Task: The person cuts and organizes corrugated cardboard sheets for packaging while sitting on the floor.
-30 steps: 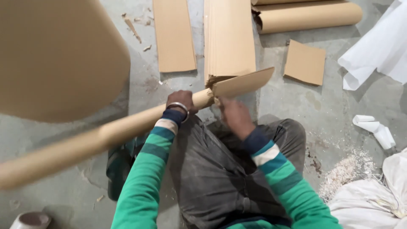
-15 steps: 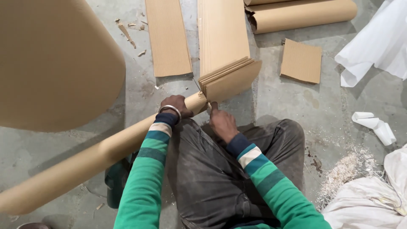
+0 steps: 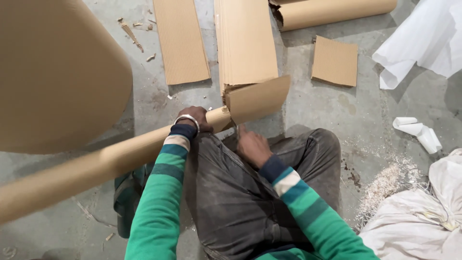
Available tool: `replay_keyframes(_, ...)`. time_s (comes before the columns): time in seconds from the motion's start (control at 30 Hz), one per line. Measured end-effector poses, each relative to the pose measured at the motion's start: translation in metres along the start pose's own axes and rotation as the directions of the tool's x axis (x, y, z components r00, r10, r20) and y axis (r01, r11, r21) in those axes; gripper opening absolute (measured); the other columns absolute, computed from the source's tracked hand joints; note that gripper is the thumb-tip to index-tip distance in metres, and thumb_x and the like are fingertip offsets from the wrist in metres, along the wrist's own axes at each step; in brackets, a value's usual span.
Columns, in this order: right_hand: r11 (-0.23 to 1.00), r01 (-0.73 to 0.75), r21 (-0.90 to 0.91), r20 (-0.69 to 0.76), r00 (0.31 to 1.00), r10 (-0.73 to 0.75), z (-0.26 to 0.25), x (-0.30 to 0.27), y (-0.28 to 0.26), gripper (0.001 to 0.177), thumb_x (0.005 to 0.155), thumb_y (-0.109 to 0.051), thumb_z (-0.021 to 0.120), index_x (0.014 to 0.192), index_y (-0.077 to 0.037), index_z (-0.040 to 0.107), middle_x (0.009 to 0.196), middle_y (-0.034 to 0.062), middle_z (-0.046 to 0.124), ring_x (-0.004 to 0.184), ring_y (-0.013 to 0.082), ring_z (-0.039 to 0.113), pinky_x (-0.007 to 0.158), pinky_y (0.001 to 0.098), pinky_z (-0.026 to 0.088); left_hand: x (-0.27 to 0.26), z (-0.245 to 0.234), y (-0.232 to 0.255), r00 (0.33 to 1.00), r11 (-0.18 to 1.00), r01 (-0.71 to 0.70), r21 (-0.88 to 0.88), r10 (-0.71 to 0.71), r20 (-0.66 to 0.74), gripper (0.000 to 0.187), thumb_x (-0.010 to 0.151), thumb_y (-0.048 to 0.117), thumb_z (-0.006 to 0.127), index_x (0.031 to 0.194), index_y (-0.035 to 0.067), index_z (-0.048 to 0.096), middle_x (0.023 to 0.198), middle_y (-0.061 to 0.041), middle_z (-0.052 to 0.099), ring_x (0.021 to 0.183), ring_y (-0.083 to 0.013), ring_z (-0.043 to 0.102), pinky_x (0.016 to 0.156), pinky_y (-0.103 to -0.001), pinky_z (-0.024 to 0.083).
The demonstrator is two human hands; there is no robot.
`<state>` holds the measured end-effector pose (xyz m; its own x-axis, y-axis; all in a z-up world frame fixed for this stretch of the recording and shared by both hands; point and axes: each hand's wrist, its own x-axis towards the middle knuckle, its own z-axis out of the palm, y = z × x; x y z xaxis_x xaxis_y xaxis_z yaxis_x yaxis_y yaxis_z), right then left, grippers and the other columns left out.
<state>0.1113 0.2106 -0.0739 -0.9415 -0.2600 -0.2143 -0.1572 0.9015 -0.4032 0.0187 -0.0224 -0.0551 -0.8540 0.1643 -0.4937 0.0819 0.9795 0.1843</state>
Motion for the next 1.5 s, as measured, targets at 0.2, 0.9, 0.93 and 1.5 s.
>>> replay_keyframes(0.2,0.997,0.054,0.063,-0.125,0.991,-0.046,0.053,0.059,0.018,0.033,0.088,-0.016,0.055,0.119,-0.006,0.058,0.103,0.0273,0.071,0.096,0.0530,0.066,0.079,0.0653,0.050,-0.007,-0.001,0.008,1.000,0.999,0.025,0.027,-0.025,0.001,0.064,0.061,0.054,0.088,0.112,0.016,0.079,0.114,-0.014,0.076,0.106,-0.0346,0.072,0.094,-0.045,0.057)
replay_keyframes(0.9,0.990,-0.088,0.108,0.052,0.995,0.083,0.064,0.058,0.014,0.034,0.090,-0.020,0.058,0.121,-0.004,0.059,0.103,0.0267,0.071,0.100,0.0502,0.066,0.085,0.0614,0.052,0.008,0.002,-0.004,0.992,0.995,0.087,-0.048,-0.083,0.092,0.074,0.060,0.061,0.087,0.115,0.013,0.077,0.119,-0.017,0.074,0.109,-0.0371,0.071,0.097,-0.046,0.056)
replay_keyframes(0.93,0.990,-0.089,0.109,0.055,0.995,0.083,0.063,0.054,0.013,0.034,0.090,-0.020,0.058,0.121,-0.004,0.059,0.103,0.0267,0.071,0.100,0.0502,0.066,0.085,0.0614,0.052,0.008,0.005,-0.004,0.992,0.995,0.089,-0.047,-0.084,0.094,0.074,0.060,0.061,0.087,0.115,0.013,0.077,0.119,-0.017,0.074,0.109,-0.0371,0.071,0.097,-0.046,0.056)
replay_keyframes(1.5,0.994,0.015,0.104,0.030,0.999,-0.018,0.059,0.043,0.018,0.026,0.088,-0.018,0.058,0.111,-0.007,0.059,0.101,0.0256,0.071,0.099,0.0489,0.066,0.083,0.0590,0.053,0.026,0.012,-0.004,0.982,0.999,0.039,-0.018,-0.035,0.187,0.081,0.060,0.063,0.089,0.119,0.008,0.076,0.123,-0.019,0.072,0.114,-0.0372,0.069,0.098,-0.045,0.055)
